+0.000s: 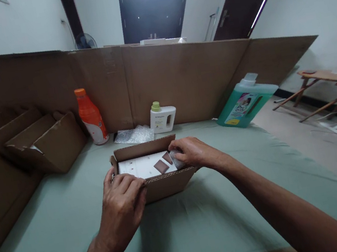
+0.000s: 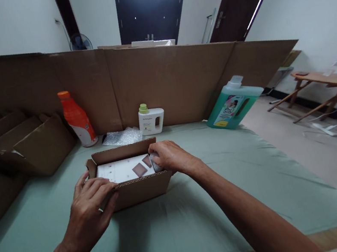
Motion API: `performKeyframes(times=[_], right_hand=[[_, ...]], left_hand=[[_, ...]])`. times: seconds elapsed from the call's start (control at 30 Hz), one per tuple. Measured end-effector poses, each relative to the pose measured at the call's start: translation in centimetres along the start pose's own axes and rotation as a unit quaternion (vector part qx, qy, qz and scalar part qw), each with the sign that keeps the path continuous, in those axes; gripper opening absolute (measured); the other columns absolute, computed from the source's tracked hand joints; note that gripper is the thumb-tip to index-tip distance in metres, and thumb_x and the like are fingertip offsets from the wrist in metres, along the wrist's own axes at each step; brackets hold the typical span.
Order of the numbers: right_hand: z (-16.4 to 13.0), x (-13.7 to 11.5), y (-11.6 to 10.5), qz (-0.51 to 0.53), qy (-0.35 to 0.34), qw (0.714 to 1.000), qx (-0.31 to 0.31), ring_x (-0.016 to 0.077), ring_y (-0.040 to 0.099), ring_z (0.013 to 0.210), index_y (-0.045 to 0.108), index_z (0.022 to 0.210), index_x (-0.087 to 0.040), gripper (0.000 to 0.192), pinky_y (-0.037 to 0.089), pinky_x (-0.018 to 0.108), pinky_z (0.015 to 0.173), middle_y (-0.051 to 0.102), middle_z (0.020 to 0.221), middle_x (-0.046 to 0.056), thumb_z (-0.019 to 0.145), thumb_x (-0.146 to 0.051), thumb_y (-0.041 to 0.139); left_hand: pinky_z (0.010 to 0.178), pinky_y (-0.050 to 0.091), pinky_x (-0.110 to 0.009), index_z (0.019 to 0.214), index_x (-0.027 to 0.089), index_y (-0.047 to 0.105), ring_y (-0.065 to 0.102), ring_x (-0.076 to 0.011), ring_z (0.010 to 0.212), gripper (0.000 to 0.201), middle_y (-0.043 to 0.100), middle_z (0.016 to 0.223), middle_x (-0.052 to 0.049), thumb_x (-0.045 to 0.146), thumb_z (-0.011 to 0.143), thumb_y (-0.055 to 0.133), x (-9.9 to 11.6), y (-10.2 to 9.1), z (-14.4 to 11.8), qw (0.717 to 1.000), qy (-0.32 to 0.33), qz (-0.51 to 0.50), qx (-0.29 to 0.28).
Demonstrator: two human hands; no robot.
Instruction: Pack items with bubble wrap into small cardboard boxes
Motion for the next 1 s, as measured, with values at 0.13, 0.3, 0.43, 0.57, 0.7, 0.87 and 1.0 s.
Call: performKeyframes(times=[0.13, 0.3, 0.43, 0.57, 0.7, 0.87, 1.0], right_hand=[[0.0, 0.1, -0.1, 0.020, 0.002, 1.000, 0.000, 0.0210, 0.067, 0.088, 0.074, 0.105, -0.021, 0.027, 0.041, 0.026, 0.069, 0.077, 0.101, 0.006, 0.084, -0.017, 0.056], [-2.7, 0.4, -2.3, 0.112, 0.006, 0.988, 0.108, 0.0196, 0.067, 0.088, 0.074, 0.101, -0.020, 0.024, 0.046, 0.027, 0.073, 0.077, 0.102, 0.005, 0.087, -0.020, 0.054], [-8.0, 2.5, -4.0, 0.169, 0.020, 0.942, 0.290, 0.0194, 0.066, 0.081, 0.072, 0.100, -0.021, 0.023, 0.052, 0.032, 0.077, 0.075, 0.100, 0.006, 0.090, -0.032, 0.055], [-10.5, 6.0, 0.4, 0.251, 0.069, 0.919, 0.297, 0.0220, 0.068, 0.087, 0.068, 0.112, -0.020, 0.035, 0.055, 0.037, 0.079, 0.073, 0.108, 0.010, 0.086, -0.042, 0.064], [-8.3, 5.7, 7.1, 0.357, 0.058, 0.913, 0.188, 0.0281, 0.065, 0.112, 0.048, 0.142, -0.022, 0.073, 0.057, 0.041, 0.084, 0.064, 0.134, 0.014, 0.077, -0.046, 0.072], [-5.9, 3.0, 9.4, 0.418, 0.057, 0.890, 0.173, 0.0316, 0.067, 0.108, 0.061, 0.122, -0.018, 0.049, 0.055, 0.044, 0.091, 0.072, 0.119, 0.013, 0.081, -0.045, 0.066], [-10.2, 5.3, 9.3, 0.394, 0.125, 0.883, 0.223, 0.0345, 0.069, 0.103, 0.068, 0.108, -0.026, 0.031, 0.056, 0.045, 0.090, 0.076, 0.111, 0.011, 0.084, -0.046, 0.065]], left_hand=[[0.111, 0.037, -0.059, 0.106, 0.021, 0.060, 0.062, -0.0230, 0.100, 0.016, 0.066, 0.100, -0.005, 0.011, 0.093, 0.058, 0.1, -0.4, -0.2, 1.000, -0.001, -0.007, 0.026], [0.112, 0.041, -0.055, 0.134, 0.025, 0.051, 0.049, -0.0302, 0.131, 0.048, 0.050, 0.137, -0.014, 0.010, 0.090, 0.062, -0.6, -2.6, -2.0, 0.985, -0.076, -0.023, 0.153], [0.113, 0.041, -0.056, 0.146, 0.028, 0.042, 0.048, -0.0312, 0.134, 0.059, 0.049, 0.142, -0.014, 0.020, 0.092, 0.063, -3.2, -2.1, -5.2, 0.973, -0.165, -0.044, 0.157], [0.104, 0.051, -0.057, 0.153, 0.030, 0.035, 0.055, -0.0336, 0.129, 0.066, 0.049, 0.147, -0.016, 0.036, 0.093, 0.062, -6.6, 1.1, -8.8, 0.944, -0.298, -0.126, 0.073], [0.098, 0.056, -0.050, 0.155, 0.030, 0.030, 0.058, -0.0319, 0.128, 0.073, 0.048, 0.151, -0.017, 0.039, 0.091, 0.064, -7.6, 4.3, -9.9, 0.909, -0.338, -0.244, 0.026], [0.095, 0.058, -0.042, 0.147, 0.021, 0.041, 0.066, -0.0273, 0.118, 0.061, 0.065, 0.131, -0.016, 0.038, 0.092, 0.062, -7.5, 7.3, -7.8, 0.881, -0.337, -0.333, 0.021], [0.098, 0.056, -0.049, 0.145, 0.019, 0.044, 0.063, -0.0300, 0.122, 0.059, 0.065, 0.130, -0.016, 0.038, 0.091, 0.060, -4.7, 8.9, -5.3, 0.896, -0.298, -0.328, 0.023]])
Point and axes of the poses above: each hand's wrist, its own z-axis towards the middle knuckle, its own y-axis out of the palm, x = y × z, the point moved 7 cm from there along z, towards the middle knuckle
